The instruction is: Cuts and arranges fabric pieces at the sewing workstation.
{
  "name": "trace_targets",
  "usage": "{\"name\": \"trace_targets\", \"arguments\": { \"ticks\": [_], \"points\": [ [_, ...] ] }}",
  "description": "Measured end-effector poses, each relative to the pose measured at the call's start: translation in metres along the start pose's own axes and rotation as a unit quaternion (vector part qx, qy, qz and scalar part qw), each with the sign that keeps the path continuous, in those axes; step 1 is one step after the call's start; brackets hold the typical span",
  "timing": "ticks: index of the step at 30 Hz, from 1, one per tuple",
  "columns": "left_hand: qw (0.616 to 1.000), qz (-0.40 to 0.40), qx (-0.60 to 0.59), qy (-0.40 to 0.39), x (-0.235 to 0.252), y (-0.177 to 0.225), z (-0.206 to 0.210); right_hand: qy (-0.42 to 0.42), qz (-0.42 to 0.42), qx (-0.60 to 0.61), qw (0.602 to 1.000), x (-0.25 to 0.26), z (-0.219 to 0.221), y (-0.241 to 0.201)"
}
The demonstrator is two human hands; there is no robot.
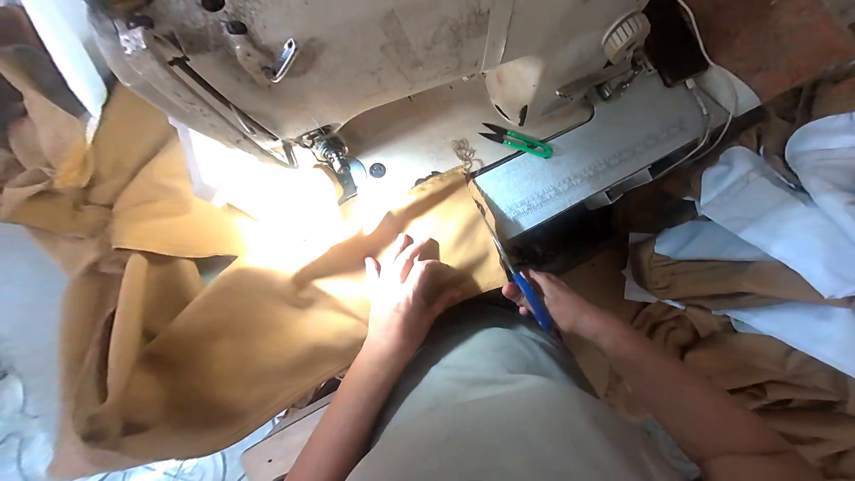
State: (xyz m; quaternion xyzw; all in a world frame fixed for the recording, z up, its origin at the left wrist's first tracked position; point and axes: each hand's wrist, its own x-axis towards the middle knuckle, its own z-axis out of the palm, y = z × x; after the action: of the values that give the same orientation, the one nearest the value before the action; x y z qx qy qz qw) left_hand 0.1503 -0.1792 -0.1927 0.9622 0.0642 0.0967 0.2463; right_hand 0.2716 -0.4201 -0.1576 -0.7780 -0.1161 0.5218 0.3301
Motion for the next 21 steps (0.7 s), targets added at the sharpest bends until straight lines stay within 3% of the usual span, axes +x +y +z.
{"name": "trace_targets", "arguments": {
  "ticks": [4,9,15,21],
  "points": [
    [1.000,0.006,-0.009,0.006,-0.001,0.000,0.000,0.011,-0.007,-0.013,1.000,0.003,0.002,0.001],
    [1.000,0.007,-0.005,0.006,-0.001,-0.001,0.001,0.046,0.014,0.062,0.997,-0.005,0.009,-0.001],
    [1.000,0.017,-0.011,0.008,-0.003,0.000,0.000,0.003,0.033,0.102,0.994,-0.012,0.007,-0.006],
    [1.000,0.019,-0.014,-0.003,-0.010,0.001,0.000,-0.007,0.000,0.022,1.000,0.003,0.002,-0.007]
  ]
}}
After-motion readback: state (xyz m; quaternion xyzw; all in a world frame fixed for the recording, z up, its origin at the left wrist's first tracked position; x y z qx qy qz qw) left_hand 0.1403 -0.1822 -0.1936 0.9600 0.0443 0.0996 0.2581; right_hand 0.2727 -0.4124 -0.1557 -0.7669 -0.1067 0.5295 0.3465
